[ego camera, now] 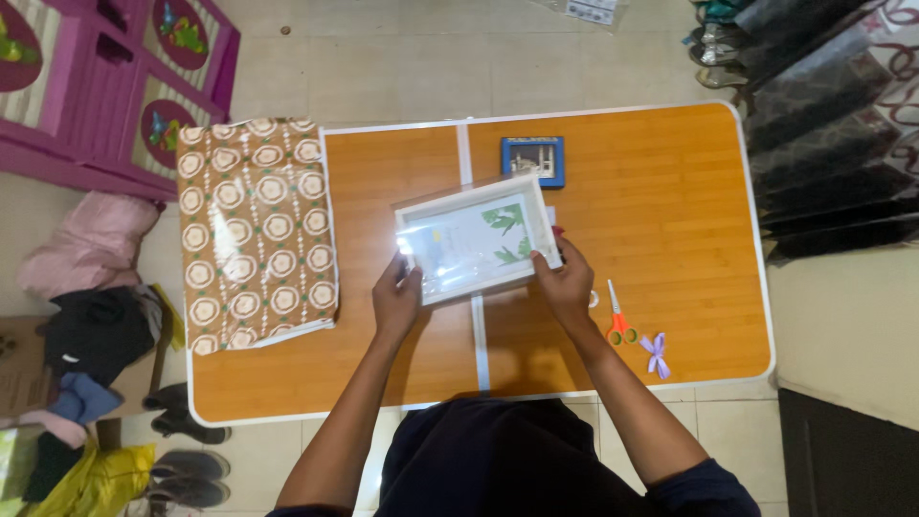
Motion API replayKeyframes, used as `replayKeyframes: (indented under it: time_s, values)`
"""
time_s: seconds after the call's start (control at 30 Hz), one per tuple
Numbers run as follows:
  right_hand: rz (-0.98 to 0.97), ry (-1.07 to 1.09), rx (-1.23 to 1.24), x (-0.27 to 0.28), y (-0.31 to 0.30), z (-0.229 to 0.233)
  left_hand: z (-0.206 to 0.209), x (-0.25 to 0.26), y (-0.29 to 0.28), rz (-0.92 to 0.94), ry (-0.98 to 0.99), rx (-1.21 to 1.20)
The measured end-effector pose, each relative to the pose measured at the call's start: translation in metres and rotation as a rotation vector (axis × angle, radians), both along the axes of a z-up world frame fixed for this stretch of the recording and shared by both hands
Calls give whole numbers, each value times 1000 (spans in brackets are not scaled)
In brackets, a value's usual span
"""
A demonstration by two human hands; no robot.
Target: The person assembles a small blue souvenir box by opening it, placing a silver metal ornament inside, and closing the lid. They then handle a small white box with a red ribbon and a small white bowl, placing the bowl on the table. Finally, they pick up a clear plastic sleeve and place it on the table.
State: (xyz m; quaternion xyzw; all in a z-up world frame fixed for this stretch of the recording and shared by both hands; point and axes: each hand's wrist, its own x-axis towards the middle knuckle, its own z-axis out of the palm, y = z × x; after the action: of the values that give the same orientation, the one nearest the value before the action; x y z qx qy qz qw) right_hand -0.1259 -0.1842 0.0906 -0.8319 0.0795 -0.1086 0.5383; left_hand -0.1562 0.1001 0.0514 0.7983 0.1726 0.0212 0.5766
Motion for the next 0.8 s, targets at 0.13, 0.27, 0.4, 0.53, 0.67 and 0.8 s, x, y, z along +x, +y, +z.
replayKeyframes:
  time_s: [0.13,0.27,0.4,0.53,0.67,0.8]
  values:
    - [54,68,98,-13,32,5,0,-13,31,38,-7,-94]
    - [31,171,76,-20,53,5,-14,-16,49,50,-33,-178]
    - [36,143,51,-30,64,-7,-31,-16,58,72,16,-225]
    - [54,120,-32,-40,64,-25,-41,-19,60,41,57,-203]
    - [35,192,-75,-44,64,-42,-49,-20,57,24,90,-146]
    - [33,247,-70,-46,60,-52,-59,-20,53,18,88,-209]
